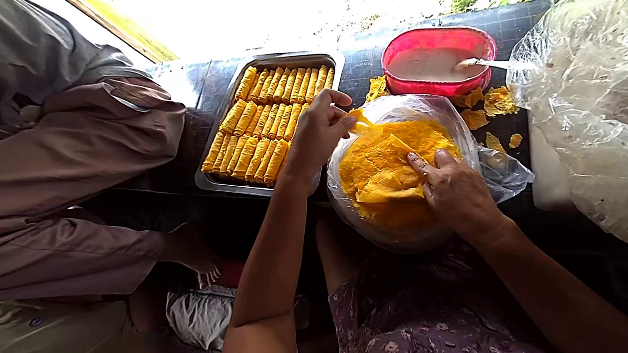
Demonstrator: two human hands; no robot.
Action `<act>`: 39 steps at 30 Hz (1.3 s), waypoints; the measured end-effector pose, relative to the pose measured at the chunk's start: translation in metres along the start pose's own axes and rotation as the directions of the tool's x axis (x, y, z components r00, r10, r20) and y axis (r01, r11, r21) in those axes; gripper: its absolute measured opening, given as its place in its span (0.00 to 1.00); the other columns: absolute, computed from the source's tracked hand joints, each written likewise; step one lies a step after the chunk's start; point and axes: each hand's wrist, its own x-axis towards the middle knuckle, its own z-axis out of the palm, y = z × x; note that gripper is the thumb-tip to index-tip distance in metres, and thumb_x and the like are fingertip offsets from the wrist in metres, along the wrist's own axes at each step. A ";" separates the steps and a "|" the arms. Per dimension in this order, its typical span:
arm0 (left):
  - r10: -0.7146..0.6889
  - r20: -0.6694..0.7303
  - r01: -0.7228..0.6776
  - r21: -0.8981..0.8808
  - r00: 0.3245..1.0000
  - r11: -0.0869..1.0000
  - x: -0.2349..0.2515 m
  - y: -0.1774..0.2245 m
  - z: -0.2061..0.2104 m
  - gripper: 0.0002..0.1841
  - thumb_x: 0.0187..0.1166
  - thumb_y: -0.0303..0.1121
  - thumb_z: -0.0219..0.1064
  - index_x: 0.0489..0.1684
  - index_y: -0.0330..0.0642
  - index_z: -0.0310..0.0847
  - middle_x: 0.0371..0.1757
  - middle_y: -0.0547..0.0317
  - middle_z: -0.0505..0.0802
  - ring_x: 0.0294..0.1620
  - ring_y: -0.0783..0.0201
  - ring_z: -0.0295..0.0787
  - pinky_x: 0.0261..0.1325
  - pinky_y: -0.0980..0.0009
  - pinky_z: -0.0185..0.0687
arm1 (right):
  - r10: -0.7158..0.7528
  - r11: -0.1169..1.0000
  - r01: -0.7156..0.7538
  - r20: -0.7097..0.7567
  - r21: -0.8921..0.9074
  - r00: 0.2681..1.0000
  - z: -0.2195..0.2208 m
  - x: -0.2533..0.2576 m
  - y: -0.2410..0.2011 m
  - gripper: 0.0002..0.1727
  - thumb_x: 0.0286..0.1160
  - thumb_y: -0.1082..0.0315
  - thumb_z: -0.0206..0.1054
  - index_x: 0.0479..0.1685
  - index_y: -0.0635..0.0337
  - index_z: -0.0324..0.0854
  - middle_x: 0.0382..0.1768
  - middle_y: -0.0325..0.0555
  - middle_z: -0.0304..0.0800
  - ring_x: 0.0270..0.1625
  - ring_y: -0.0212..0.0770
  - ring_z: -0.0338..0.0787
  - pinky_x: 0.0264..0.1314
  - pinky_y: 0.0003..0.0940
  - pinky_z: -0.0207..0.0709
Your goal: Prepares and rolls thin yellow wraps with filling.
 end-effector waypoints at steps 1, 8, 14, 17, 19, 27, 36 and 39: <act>-0.017 -0.032 0.016 -0.013 0.999 1.000 0.006 0.001 -0.005 0.13 0.86 0.30 0.64 0.61 0.32 0.78 0.41 0.53 0.91 0.34 0.71 0.85 0.40 0.73 0.80 | -0.004 1.000 0.004 -0.005 0.009 1.000 0.000 0.000 0.001 0.27 0.72 0.79 0.67 0.75 0.56 0.84 0.49 0.66 0.85 0.47 0.64 0.89 0.42 0.55 0.83; 0.021 -0.095 -0.004 0.170 0.995 0.985 0.051 0.013 -0.003 0.26 0.84 0.24 0.61 0.83 0.34 0.68 0.83 0.35 0.73 0.74 0.50 0.81 0.73 0.61 0.79 | -0.018 0.991 0.034 -0.125 0.127 0.992 -0.003 -0.005 0.007 0.29 0.78 0.82 0.58 0.80 0.57 0.79 0.44 0.64 0.86 0.41 0.61 0.89 0.43 0.53 0.83; 0.335 0.049 -0.336 0.247 0.941 0.909 -0.012 0.017 0.022 0.12 0.84 0.27 0.62 0.57 0.35 0.90 0.61 0.43 0.92 0.62 0.48 0.89 0.64 0.54 0.83 | -0.006 0.964 0.079 -0.274 0.255 0.962 -0.013 -0.024 0.016 0.28 0.83 0.81 0.55 0.84 0.66 0.68 0.55 0.60 0.93 0.48 0.55 0.94 0.51 0.47 0.87; 0.386 0.046 -0.387 0.203 0.921 0.900 -0.047 0.007 0.028 0.10 0.82 0.25 0.64 0.49 0.34 0.92 0.48 0.46 0.95 0.50 0.52 0.92 0.56 0.56 0.86 | 0.019 0.957 0.092 -0.374 0.276 0.927 -0.007 -0.038 0.016 0.13 0.80 0.77 0.62 0.59 0.72 0.81 0.49 0.61 0.90 0.50 0.51 0.93 0.57 0.43 0.87; 0.425 0.102 -0.436 0.168 0.900 0.884 -0.066 0.002 0.032 0.08 0.80 0.24 0.67 0.46 0.34 0.92 0.44 0.47 0.94 0.47 0.54 0.92 0.55 0.58 0.87 | 0.015 0.956 0.104 -0.403 0.273 0.915 0.002 -0.047 0.015 0.10 0.80 0.72 0.64 0.51 0.69 0.86 0.45 0.56 0.93 0.49 0.51 0.91 0.57 0.43 0.84; 0.483 0.164 -0.509 0.226 0.860 0.831 -0.084 -0.009 0.061 0.11 0.72 0.29 0.76 0.49 0.36 0.93 0.46 0.46 0.94 0.49 0.49 0.91 0.56 0.59 0.86 | -0.178 0.950 0.278 -0.477 0.146 0.861 0.022 -0.047 0.016 0.09 0.77 0.73 0.65 0.41 0.65 0.92 0.47 0.55 0.96 0.58 0.52 0.93 0.70 0.41 0.79; 0.468 0.171 -0.498 0.266 0.867 0.825 -0.081 -0.002 0.064 0.10 0.71 0.29 0.77 0.47 0.35 0.93 0.44 0.46 0.92 0.48 0.48 0.89 0.55 0.59 0.84 | -0.311 0.937 0.345 -0.321 0.052 0.894 0.010 -0.036 0.013 0.14 0.72 0.68 0.68 0.51 0.66 0.91 0.48 0.57 0.93 0.57 0.58 0.91 0.65 0.47 0.80; 0.468 0.179 -0.501 0.279 0.865 0.819 -0.079 -0.001 0.064 0.10 0.69 0.27 0.78 0.46 0.36 0.94 0.43 0.46 0.92 0.46 0.48 0.88 0.52 0.58 0.84 | -0.310 0.940 0.339 -0.294 0.050 0.904 0.011 -0.033 0.002 0.13 0.76 0.72 0.65 0.52 0.66 0.92 0.49 0.58 0.93 0.56 0.58 0.91 0.64 0.46 0.82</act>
